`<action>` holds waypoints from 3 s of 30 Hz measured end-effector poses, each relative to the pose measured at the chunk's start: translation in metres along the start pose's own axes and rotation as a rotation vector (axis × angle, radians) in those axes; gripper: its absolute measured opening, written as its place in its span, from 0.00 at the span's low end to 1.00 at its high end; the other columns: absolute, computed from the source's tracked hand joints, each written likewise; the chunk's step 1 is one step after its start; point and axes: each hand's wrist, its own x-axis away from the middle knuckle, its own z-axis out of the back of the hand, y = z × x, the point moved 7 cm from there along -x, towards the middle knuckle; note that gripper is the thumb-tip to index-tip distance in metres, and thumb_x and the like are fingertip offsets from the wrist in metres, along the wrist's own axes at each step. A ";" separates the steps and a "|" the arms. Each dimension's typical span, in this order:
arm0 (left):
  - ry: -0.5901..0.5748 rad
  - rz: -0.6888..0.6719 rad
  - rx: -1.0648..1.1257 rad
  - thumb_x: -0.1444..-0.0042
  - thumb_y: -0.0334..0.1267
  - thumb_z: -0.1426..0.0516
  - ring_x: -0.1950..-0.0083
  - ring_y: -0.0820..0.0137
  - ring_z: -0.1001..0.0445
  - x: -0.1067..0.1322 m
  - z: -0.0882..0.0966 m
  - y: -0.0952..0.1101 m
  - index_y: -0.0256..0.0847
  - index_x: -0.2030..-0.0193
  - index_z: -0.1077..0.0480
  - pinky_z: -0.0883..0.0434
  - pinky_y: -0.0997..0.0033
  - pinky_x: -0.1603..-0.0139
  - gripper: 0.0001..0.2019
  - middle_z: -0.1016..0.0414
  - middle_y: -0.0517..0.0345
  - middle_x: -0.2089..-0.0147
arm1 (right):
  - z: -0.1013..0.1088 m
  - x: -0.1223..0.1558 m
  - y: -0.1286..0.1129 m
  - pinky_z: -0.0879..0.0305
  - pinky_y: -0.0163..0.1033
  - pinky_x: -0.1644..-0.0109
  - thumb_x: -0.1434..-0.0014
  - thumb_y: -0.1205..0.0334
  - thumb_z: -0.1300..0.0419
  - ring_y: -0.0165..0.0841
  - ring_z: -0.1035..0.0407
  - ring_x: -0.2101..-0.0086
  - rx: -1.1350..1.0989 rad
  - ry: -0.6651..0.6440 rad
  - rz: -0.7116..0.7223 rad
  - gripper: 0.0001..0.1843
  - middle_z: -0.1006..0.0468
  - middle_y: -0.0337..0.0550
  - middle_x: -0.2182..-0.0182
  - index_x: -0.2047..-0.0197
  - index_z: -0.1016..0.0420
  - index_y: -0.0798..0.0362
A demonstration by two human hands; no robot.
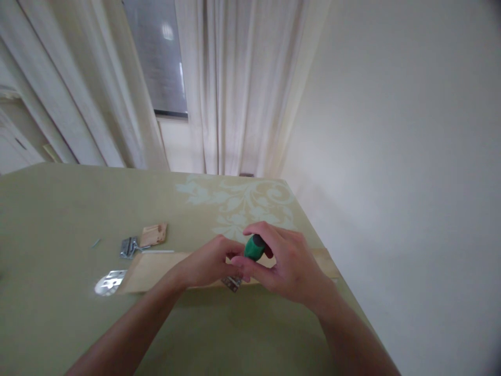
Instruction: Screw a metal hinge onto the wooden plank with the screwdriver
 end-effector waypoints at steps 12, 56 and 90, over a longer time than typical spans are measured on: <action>-0.023 0.045 0.141 0.44 0.29 0.36 0.69 0.73 0.26 -0.001 -0.005 -0.008 0.37 0.66 0.18 0.29 0.76 0.66 0.04 0.20 0.63 0.70 | 0.000 0.000 0.002 0.38 0.37 0.64 0.34 0.50 0.32 0.31 0.29 0.69 -0.002 -0.015 -0.033 0.21 0.19 0.38 0.62 0.44 0.29 0.48; -0.020 -0.014 0.185 0.42 0.36 0.36 0.69 0.74 0.29 -0.002 0.001 0.005 0.37 0.70 0.25 0.32 0.76 0.66 0.08 0.25 0.63 0.72 | 0.005 0.001 -0.004 0.30 0.39 0.56 0.32 0.60 0.35 0.35 0.25 0.58 -0.063 0.052 0.032 0.28 0.19 0.44 0.52 0.32 0.36 0.48; -0.025 -0.018 0.133 0.36 0.40 0.37 0.61 0.68 0.23 0.003 0.007 0.001 0.38 0.61 0.24 0.26 0.73 0.60 0.07 0.20 0.59 0.64 | 0.002 -0.001 -0.003 0.25 0.42 0.51 0.28 0.53 0.34 0.35 0.22 0.59 -0.070 0.097 0.094 0.22 0.18 0.43 0.57 0.36 0.33 0.46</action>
